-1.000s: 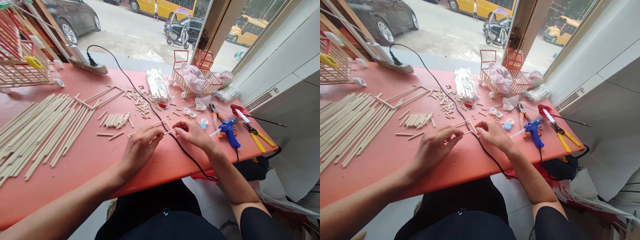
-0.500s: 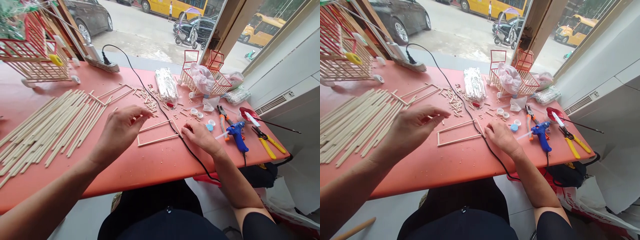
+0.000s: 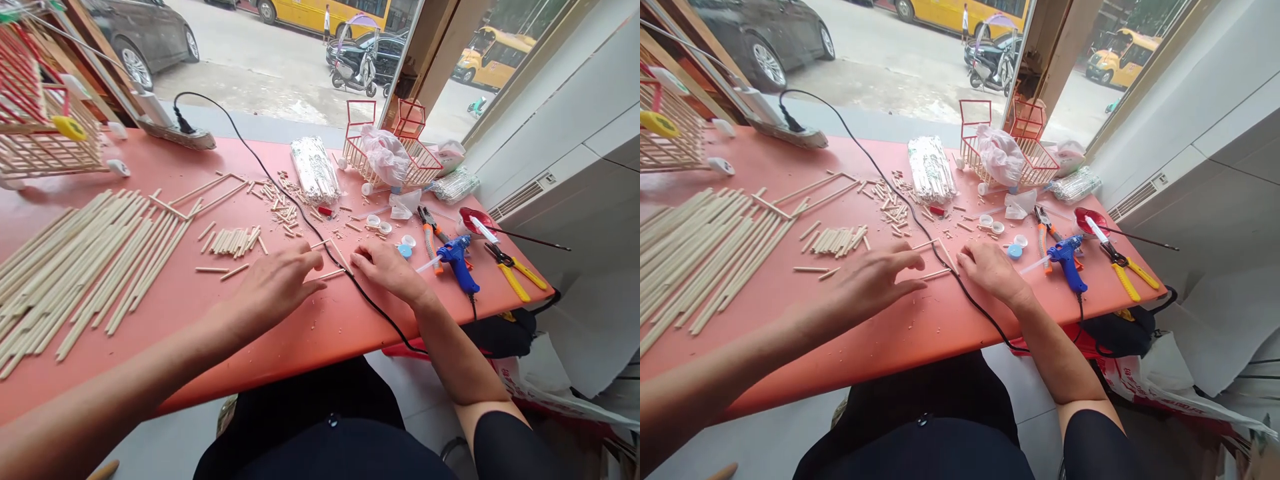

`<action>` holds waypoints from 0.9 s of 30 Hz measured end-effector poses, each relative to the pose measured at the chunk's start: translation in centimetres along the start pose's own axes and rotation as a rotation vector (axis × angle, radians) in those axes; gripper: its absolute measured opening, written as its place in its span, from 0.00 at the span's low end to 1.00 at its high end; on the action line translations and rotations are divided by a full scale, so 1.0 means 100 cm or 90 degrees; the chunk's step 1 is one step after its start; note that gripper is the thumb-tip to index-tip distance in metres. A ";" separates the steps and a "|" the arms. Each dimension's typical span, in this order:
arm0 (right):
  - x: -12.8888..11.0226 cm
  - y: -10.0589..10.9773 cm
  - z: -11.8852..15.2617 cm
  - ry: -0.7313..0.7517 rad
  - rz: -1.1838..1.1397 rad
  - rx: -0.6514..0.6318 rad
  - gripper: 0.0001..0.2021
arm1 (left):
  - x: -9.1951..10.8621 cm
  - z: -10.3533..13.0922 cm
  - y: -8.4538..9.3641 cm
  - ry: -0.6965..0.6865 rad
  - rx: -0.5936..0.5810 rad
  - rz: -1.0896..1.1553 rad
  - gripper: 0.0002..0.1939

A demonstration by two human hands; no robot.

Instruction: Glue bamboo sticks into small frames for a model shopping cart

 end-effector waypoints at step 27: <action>-0.010 -0.003 -0.005 -0.005 0.071 -0.047 0.09 | -0.003 0.007 0.003 0.085 0.075 0.126 0.06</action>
Point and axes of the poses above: each hand's wrist, its own z-axis away from the middle knuckle, its own y-axis out of the back of the hand, x = y × z, the point moved 3 cm from there along -z, towards the middle knuckle, and after that the axes turned 5 degrees about x, right-handed, at the moved point
